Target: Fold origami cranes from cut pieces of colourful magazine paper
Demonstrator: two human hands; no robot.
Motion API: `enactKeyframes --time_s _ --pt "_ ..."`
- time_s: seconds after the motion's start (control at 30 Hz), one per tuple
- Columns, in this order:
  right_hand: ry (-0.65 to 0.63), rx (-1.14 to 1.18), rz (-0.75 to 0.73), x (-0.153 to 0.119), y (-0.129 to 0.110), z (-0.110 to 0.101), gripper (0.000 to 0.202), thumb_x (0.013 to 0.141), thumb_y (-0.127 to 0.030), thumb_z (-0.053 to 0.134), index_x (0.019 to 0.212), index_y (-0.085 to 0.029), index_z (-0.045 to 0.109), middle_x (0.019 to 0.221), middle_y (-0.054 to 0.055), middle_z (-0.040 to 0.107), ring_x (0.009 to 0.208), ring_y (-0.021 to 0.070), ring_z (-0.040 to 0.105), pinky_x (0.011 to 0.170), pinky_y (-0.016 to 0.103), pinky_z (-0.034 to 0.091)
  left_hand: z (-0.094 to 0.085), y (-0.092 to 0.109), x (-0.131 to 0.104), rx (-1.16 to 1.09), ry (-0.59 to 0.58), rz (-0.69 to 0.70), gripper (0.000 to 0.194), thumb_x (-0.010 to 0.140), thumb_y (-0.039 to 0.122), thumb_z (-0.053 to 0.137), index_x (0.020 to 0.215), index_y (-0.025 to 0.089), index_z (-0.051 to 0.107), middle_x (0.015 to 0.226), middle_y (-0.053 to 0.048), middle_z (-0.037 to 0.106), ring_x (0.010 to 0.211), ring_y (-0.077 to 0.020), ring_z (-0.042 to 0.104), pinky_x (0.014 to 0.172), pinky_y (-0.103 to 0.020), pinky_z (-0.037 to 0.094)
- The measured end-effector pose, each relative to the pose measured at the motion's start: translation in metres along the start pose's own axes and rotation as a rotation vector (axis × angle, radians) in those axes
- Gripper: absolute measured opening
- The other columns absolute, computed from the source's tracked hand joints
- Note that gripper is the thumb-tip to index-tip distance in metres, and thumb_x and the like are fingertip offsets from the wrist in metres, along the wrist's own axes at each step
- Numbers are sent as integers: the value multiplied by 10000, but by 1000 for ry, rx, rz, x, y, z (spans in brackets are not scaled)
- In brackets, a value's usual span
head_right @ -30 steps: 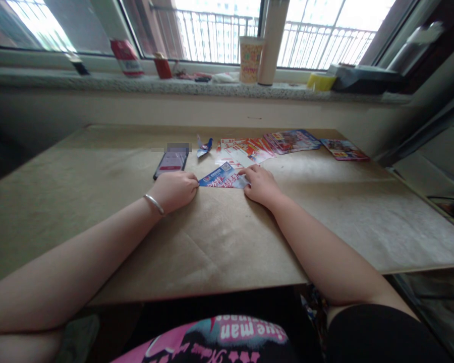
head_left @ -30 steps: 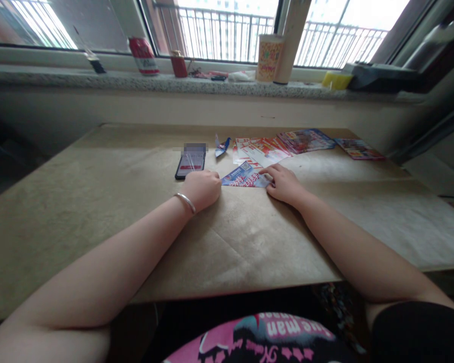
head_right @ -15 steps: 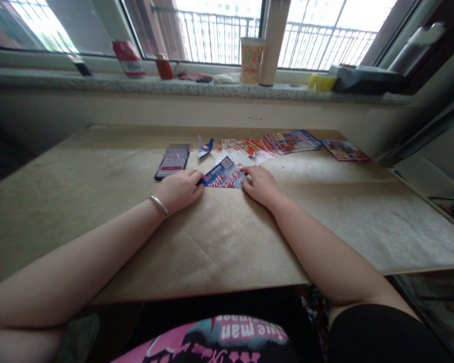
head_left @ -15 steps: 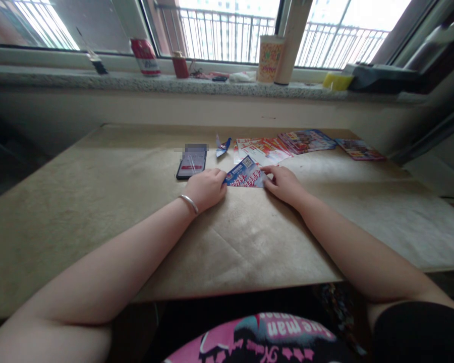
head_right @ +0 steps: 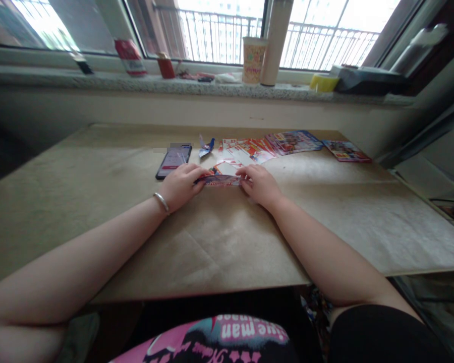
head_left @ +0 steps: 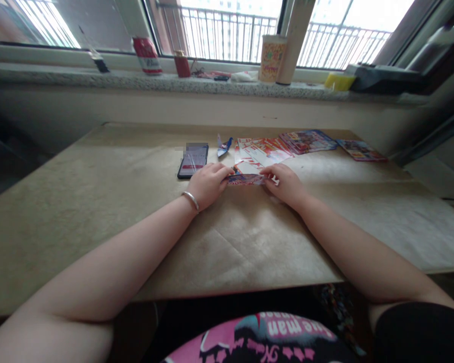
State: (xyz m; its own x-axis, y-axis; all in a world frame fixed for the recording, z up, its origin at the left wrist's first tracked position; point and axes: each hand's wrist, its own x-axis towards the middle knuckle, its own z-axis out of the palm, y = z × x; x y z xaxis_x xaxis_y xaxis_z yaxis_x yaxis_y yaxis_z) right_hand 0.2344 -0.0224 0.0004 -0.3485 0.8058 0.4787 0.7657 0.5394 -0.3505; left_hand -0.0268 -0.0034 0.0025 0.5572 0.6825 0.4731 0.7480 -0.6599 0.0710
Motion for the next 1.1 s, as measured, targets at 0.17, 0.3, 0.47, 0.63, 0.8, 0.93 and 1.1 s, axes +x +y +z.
enactKeyframes --time_s 0.17,0.3,0.47,0.63,0.8,0.93,1.1 --pt "-82 -58 -155 -1 -3 -1 175 815 -151 525 880 -221 673 914 51 670 908 207 584 881 352 454 2 -1 0 -58 -20 176 246 901 175 478 1027 210 686 1114 -67 668 1045 -202 597 950 -358 491" --pt "-144 -69 -164 -1 -3 -1 188 838 -176 529 893 -231 699 947 47 675 911 196 599 875 338 460 1 0 -1 -113 -86 308 256 888 182 508 1077 197 680 1152 -75 668 1073 -197 603 987 -359 481" --pt "-206 -33 -170 -2 -3 -1 189 877 -239 554 940 -252 732 966 44 705 937 194 615 875 339 462 -3 3 0 -136 -169 341 340 875 316 575 1186 200 650 1204 -104 655 1089 -230 616 981 -398 482" --pt "-268 1 -201 -1 -2 -1 176 880 -277 593 966 -264 746 1011 49 717 954 197 625 878 343 473 -6 4 -1 -126 -218 351 435 836 414 634 1214 199 641 1250 -120 637 1115 -261 608 978 -418 480" --pt "-272 13 -220 -1 -1 -1 202 891 -307 584 987 -253 754 1033 47 721 960 195 627 892 342 477 -7 6 -1 -185 -239 386 401 878 489 582 1141 202 676 1221 -96 664 1113 -240 618 979 -384 483" --pt "-271 21 -227 -2 0 0 206 887 -322 592 1001 -275 758 1053 36 723 966 194 627 908 351 471 -6 6 -1 -217 -234 334 332 952 397 453 1064 211 703 1159 -68 698 1066 -197 645 945 -342 503" --pt "-251 29 -275 -2 -2 0 208 896 -298 581 989 -298 766 1035 23 736 934 186 635 893 351 469 -8 6 -1 -250 -228 232 395 983 366 366 992 201 724 1050 -64 728 1008 -172 665 916 -304 514"
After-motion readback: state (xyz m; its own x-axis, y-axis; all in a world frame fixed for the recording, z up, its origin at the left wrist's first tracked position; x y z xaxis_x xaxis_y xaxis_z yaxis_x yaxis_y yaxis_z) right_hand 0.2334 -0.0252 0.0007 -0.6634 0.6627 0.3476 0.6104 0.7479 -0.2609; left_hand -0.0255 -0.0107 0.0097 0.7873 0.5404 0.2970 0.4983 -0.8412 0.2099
